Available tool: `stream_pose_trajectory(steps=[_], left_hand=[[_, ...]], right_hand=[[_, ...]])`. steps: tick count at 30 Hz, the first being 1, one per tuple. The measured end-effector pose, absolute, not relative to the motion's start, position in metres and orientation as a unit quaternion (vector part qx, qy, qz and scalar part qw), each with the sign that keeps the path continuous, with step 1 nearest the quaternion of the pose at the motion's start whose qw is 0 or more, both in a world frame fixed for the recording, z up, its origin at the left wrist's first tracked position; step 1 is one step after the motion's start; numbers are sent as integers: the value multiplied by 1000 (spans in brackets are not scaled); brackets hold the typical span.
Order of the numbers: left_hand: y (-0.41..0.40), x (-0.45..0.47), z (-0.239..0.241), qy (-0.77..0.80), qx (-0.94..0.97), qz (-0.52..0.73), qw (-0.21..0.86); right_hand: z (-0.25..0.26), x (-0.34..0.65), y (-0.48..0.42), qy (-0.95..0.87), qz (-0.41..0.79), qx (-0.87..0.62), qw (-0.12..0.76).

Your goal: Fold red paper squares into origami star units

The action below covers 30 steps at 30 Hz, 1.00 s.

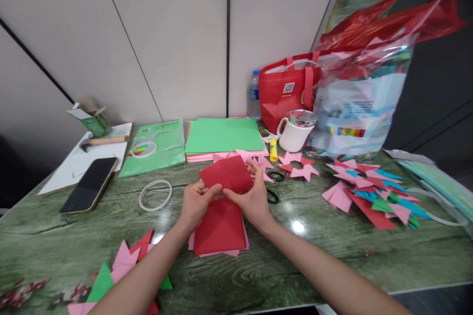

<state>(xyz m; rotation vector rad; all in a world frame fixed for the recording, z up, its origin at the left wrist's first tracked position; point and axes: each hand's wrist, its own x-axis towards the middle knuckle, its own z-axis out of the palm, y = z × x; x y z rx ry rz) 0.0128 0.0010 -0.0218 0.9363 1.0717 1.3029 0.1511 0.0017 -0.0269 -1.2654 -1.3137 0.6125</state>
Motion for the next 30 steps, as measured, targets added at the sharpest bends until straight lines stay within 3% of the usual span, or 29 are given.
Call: stream_pose_trajectory(steps=[10,18,25,30], left_hand=[[-1,16,-22,462,374,552,585],[2,10,-14,446,361,557,601],[5,5,-9,452,364,537,612],[7,1,-11,483,385,519,591]], right_hand=[[-31,151,3,-579,290,-493,581],[-28,152,4,-529,467,-424,568],[-28,153,7,-498,546,-350,576],[-30,156,10,-556,479,-384,560]])
